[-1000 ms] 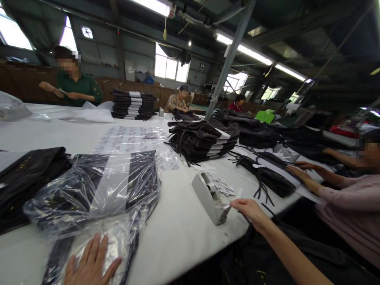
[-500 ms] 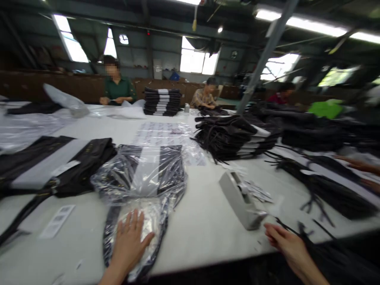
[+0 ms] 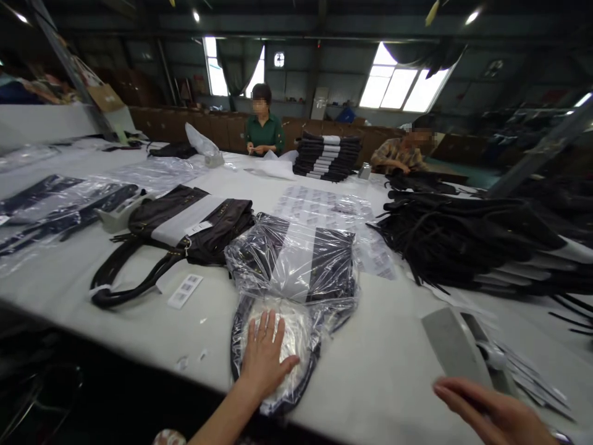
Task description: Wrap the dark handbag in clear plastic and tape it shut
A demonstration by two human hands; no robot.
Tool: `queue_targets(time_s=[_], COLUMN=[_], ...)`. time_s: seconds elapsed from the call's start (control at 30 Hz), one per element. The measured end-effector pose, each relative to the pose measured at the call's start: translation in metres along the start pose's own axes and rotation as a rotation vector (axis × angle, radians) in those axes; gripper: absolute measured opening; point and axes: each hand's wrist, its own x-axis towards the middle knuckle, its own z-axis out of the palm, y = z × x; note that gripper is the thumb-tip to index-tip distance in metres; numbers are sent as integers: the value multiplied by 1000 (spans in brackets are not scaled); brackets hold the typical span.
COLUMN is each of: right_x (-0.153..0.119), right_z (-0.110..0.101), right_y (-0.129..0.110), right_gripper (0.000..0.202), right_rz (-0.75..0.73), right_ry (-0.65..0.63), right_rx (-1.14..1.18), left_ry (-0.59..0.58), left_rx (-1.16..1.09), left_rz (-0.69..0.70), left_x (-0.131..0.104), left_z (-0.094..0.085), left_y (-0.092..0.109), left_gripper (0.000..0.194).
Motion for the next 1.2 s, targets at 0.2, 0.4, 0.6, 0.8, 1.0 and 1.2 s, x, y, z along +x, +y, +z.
queue_targets(time_s=[0.2, 0.4, 0.6, 0.8, 1.0, 1.2], right_x=[154, 221, 230, 242, 266, 216], right_z=[51, 141, 202, 222, 203, 212], right_y=[-169, -208, -205, -201, -194, -187], right_gripper=[23, 12, 16, 15, 28, 14], right_rz=[-661, -820, -834, -761, -601, -483], right_ry=[-707, -877, -838, -775, -687, -734], right_rx=[1, -440, -543, -549, -436, -29], left_ry=[66, 66, 11, -1, 12, -13], left_rx=[-57, -115, -162, -165, -161, -173], left_rz=[-19, -60, -92, -105, -126, -122], left_x=[2, 5, 6, 6, 6, 7], left_z=[0, -2, -5, -7, -3, -3], left_y=[-1, 0, 0, 1, 2, 3], left_gripper=[84, 87, 88, 86, 86, 81])
